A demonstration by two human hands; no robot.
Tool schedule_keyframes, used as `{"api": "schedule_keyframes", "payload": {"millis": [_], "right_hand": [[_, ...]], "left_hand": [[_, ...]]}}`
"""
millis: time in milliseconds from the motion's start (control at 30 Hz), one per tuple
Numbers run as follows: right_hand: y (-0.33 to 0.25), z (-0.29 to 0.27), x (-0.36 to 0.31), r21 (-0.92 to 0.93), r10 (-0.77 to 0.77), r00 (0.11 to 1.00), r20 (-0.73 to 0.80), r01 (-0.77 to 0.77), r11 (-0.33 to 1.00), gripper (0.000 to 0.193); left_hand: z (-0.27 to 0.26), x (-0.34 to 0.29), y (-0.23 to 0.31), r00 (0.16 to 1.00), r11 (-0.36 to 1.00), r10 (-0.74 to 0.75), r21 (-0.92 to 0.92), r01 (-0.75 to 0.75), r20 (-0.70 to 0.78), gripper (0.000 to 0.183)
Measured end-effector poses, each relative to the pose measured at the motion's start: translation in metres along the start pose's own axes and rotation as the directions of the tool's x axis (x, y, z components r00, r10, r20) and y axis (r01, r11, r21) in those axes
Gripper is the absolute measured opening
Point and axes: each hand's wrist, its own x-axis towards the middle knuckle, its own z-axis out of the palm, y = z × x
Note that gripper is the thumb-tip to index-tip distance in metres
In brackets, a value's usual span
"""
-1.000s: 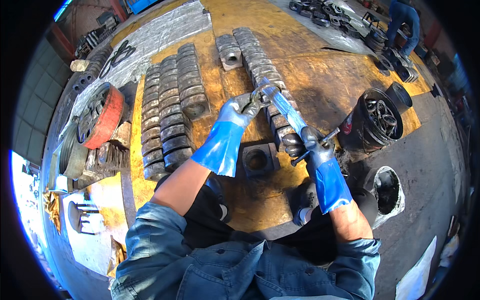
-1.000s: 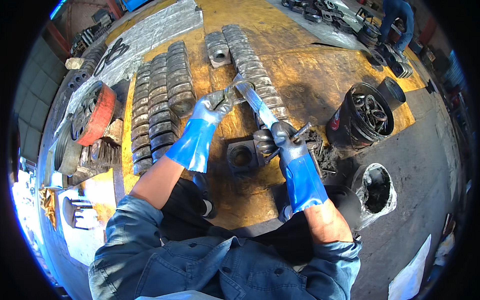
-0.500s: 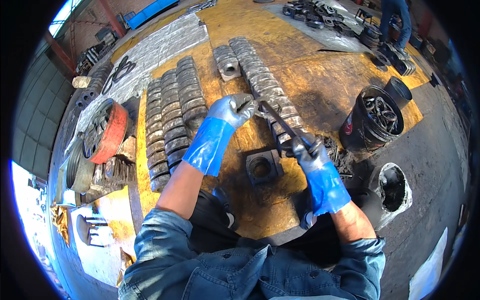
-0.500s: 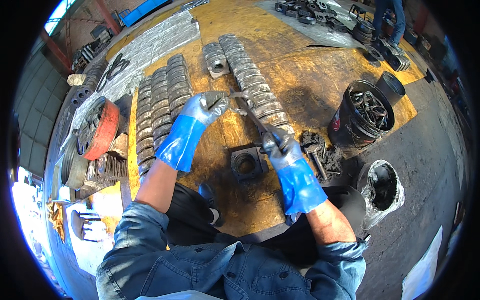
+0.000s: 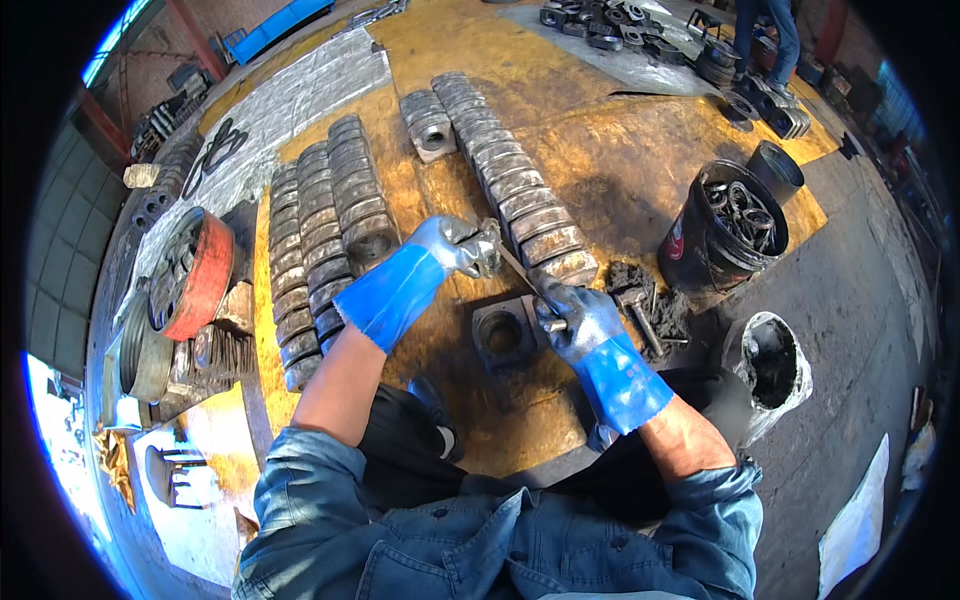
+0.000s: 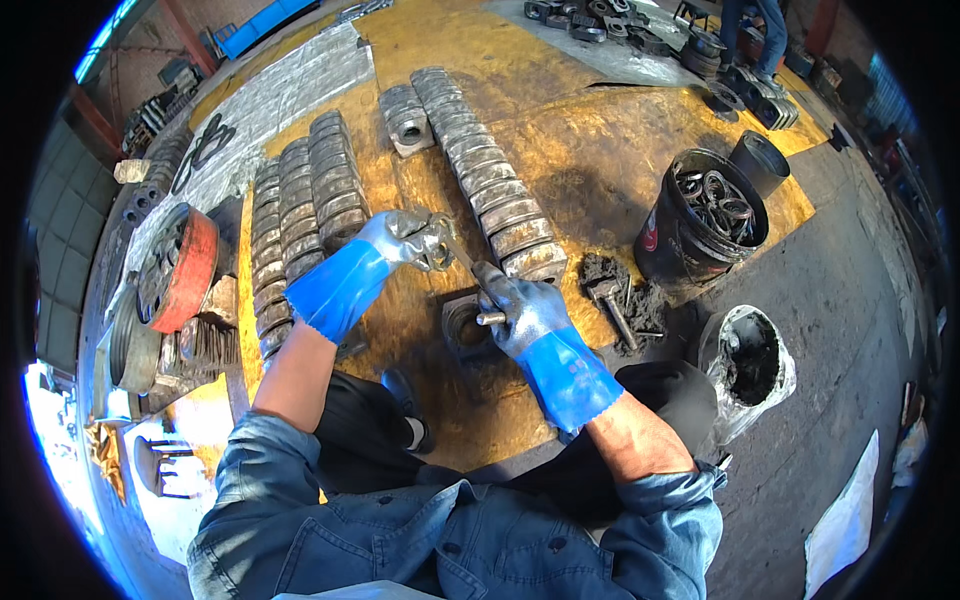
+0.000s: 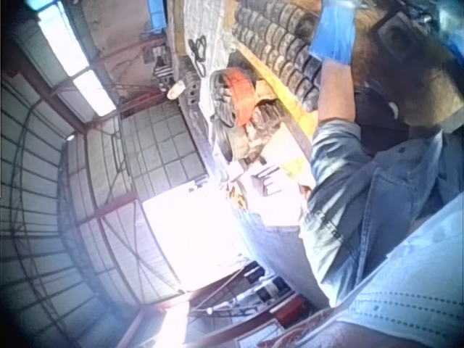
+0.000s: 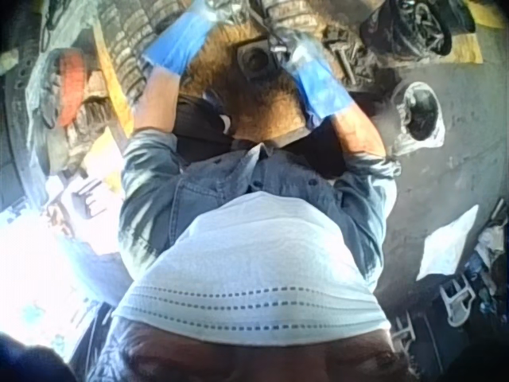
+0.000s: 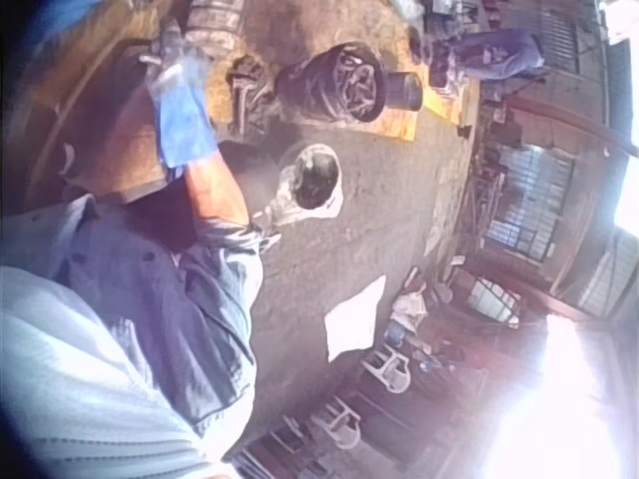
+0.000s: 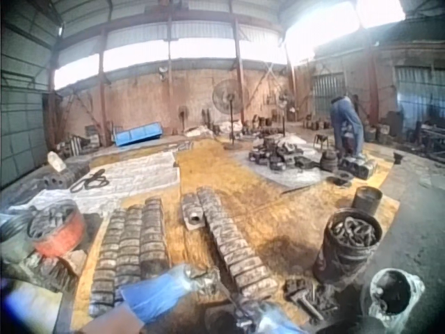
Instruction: The person cleans a circular metal part by scraping its surface with a flat metal tool and then applying grease from a bucket using a cloth. They manipulate the part by hand while sitting on the floor of the workshop.
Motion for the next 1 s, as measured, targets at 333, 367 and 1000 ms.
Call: {"api": "schedule_keyframes", "payload": {"millis": [333, 367, 1000], "right_hand": [[0.009, 0.015, -0.004, -0.149, -0.113, 0.993, -0.016, 0.110, 0.983, 0.039], [0.012, 0.017, -0.005, -0.172, -0.124, 0.992, -0.018, 0.119, 0.978, 0.039], [0.015, -0.031, 0.006, -0.218, -0.166, 0.980, 0.107, 0.186, 0.958, 0.070]], "left_hand": [[0.034, -0.021, 0.006, 0.980, 0.927, 0.002, 0.367, 0.074, -0.200, 0.020], [0.035, -0.022, 0.008, 0.979, 0.928, -0.015, 0.361, 0.089, -0.203, 0.019], [-0.012, -0.032, 0.007, 0.953, 0.701, 0.241, 0.712, -0.041, -0.182, 0.025]]}}
